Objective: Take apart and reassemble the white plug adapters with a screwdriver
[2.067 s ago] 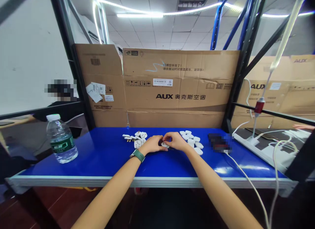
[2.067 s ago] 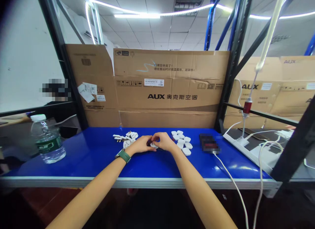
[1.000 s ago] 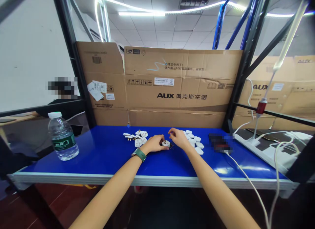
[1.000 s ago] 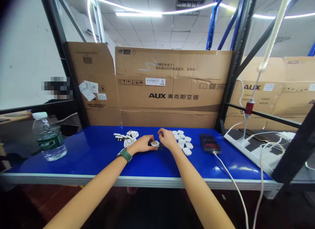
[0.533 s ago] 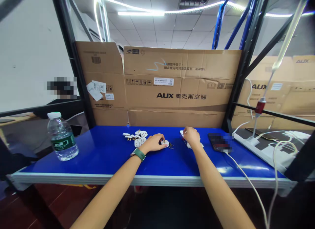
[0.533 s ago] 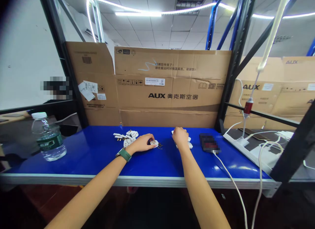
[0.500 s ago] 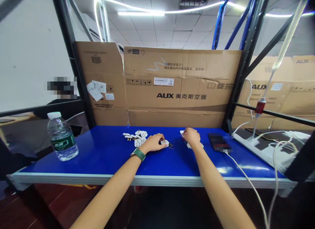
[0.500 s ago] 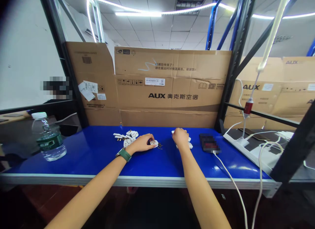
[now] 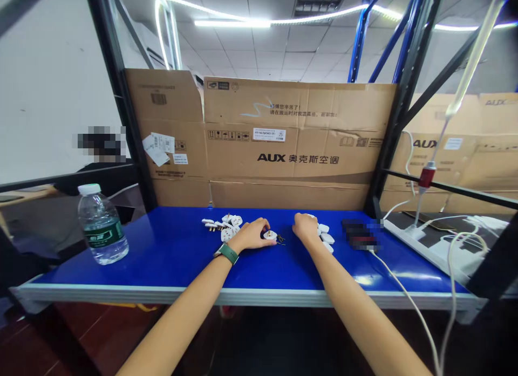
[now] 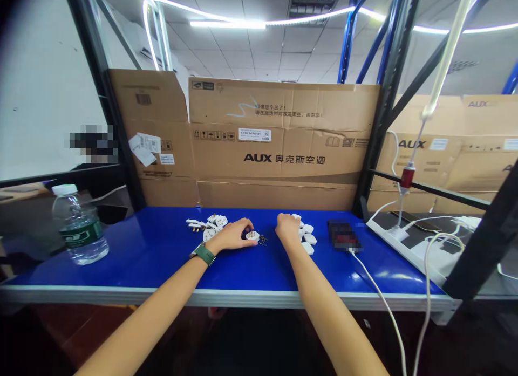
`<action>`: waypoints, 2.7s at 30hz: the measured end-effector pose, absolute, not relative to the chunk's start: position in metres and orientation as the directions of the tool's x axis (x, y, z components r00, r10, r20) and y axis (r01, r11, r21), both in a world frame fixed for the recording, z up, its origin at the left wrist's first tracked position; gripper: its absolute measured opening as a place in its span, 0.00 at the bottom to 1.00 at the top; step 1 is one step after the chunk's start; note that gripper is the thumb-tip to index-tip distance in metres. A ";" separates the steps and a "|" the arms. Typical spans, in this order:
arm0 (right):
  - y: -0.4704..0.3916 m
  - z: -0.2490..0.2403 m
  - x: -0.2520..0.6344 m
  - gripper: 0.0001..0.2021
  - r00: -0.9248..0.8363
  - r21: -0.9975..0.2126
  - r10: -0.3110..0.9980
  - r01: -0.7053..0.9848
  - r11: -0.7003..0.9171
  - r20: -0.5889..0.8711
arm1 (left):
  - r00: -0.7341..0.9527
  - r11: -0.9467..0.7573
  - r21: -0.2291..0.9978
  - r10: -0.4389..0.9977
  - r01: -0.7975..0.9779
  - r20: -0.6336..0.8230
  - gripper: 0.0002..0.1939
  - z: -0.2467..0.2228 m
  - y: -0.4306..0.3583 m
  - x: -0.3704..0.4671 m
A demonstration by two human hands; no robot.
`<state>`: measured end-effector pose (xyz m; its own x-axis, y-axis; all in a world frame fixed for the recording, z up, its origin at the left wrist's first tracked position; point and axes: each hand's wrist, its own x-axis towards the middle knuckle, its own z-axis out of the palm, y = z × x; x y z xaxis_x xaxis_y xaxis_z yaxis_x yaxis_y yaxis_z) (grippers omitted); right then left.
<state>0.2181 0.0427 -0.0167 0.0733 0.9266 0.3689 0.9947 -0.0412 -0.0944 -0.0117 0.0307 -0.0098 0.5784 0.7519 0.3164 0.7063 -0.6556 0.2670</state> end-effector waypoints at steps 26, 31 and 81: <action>0.026 -0.001 0.190 0.16 -0.047 -0.720 0.741 0.202 0.664 0.670 | 0.658 -0.741 0.267 0.671 0.616 0.342 0.22 -0.018 0.041 -0.013; 0.026 -0.001 0.190 0.16 -0.059 -0.719 0.746 0.230 0.656 0.663 | 0.653 -0.735 0.272 0.678 0.621 0.338 0.22 -0.018 0.041 -0.013; 0.016 0.003 0.182 0.20 -0.277 -0.566 0.597 0.191 0.802 0.753 | 0.645 -0.728 0.324 0.686 0.604 0.337 0.26 -0.028 0.051 -0.015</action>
<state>0.1822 0.0159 0.0031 -0.2768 0.5973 0.7527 0.1914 0.8019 -0.5660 -0.0147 0.0508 -0.0277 0.6452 0.6856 0.3371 0.6041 -0.7279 0.3242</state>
